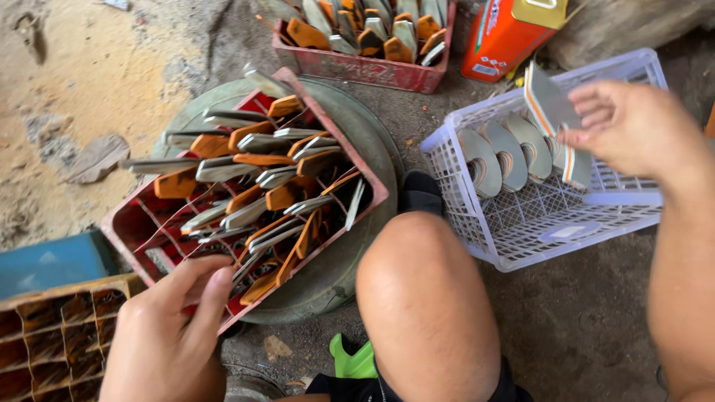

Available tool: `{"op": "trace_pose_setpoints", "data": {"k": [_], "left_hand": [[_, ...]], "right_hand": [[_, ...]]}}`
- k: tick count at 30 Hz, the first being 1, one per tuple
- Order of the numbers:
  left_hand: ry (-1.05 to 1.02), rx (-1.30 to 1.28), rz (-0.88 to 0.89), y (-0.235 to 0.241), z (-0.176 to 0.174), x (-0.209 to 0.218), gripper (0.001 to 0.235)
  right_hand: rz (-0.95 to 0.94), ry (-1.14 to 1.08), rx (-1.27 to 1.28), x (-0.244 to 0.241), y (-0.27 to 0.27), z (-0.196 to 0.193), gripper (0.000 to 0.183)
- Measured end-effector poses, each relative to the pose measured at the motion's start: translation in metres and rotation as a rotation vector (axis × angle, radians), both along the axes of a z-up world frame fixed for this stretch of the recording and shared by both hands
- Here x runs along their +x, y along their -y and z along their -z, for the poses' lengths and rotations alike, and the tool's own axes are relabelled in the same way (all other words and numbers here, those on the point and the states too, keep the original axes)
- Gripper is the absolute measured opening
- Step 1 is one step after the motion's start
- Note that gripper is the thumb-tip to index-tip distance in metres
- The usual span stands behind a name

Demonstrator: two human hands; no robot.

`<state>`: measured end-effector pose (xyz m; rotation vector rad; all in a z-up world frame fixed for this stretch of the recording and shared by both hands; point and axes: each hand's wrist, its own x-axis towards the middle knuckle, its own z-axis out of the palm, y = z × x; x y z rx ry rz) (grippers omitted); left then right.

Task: The person assembles small metal blades with orange rubber gaskets by hand. They pick up a blade and a gasket, fit them together, and place the assembled unit into a white basket. The process is repeated multiple times.

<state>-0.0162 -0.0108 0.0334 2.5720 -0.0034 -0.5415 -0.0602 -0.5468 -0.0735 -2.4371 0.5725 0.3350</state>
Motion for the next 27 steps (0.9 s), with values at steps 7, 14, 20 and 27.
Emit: {"op": "trace_pose_setpoints", "data": {"k": [7, 14, 20, 27], "left_hand": [[-0.067, 0.039, -0.054, -0.022, 0.035, 0.004, 0.029], [0.021, -0.001, -0.091, -0.059, 0.069, -0.003, 0.029], [-0.001, -0.162, -0.227, -0.101, 0.119, -0.001, 0.038], [-0.119, -0.030, -0.271, -0.146, 0.160, 0.020, 0.048]], "right_hand": [[0.192, -0.314, -0.202, -0.034, 0.036, 0.156, 0.058], [0.226, -0.291, -0.186, -0.025, 0.004, 0.220, 0.054], [0.161, -0.190, -0.197, -0.017, -0.055, 0.237, 0.053], [0.006, -0.126, -0.400, -0.006, -0.082, 0.247, 0.044]]}}
